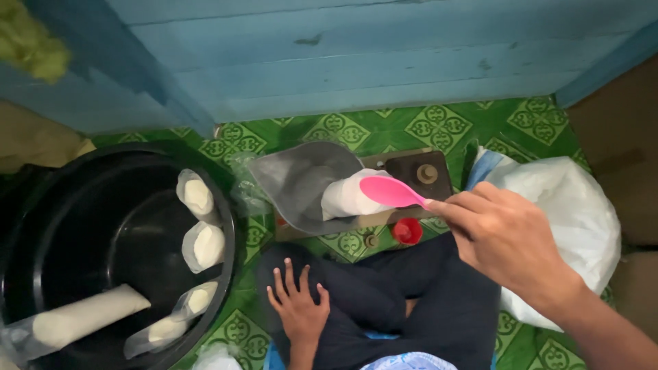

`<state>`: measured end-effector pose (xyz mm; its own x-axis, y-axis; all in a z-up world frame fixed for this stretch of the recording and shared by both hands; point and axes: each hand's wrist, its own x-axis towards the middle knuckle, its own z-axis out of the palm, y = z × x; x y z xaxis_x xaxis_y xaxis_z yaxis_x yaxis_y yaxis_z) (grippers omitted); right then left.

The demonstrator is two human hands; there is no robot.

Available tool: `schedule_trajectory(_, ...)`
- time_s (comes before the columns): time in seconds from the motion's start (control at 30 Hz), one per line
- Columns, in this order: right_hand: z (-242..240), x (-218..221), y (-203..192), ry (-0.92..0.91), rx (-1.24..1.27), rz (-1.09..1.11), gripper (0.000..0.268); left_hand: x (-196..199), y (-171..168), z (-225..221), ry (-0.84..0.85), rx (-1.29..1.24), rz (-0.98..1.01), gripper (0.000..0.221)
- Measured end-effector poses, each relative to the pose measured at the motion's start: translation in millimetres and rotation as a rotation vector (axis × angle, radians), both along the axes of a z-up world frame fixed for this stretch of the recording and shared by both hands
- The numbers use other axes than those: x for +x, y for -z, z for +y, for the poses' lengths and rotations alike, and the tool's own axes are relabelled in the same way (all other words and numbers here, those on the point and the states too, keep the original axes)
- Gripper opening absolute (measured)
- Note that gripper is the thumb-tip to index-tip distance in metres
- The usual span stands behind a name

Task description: Packaging white powder from a large sack into small plastic bags using a scoop

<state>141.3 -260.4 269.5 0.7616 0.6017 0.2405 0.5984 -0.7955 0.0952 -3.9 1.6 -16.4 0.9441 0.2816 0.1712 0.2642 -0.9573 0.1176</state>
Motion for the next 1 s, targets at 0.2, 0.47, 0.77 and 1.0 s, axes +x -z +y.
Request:
schedule_trajectory(0.2, -28.2, -16.0, -15.1, 0.179, 0.350, 0.030, 0.026, 0.7, -1.7, -0.8, 0.016, 0.019, -0.036, 0.046)
schedule_trajectory(0.47, -116.3, -49.7, 29.6, 0.756, 0.642, 0.189, 0.043, 2.4, -5.4, -4.0, 0.025, 0.103, -0.155, 0.049)
schedule_trajectory(0.77, -276.7, -121.6, 276.8, 1.310, 0.376, 0.472, 0.043, -2.8, 11.6, -1.4, 0.003, 0.252, -0.067, 0.037)
schedule_trajectory(1.0, -267.6, -90.0, 294.0, 1.471, 0.088, 0.777, 0.030, 0.8, 23.8, 2.3, 0.124, 0.014, -0.337, 0.042)
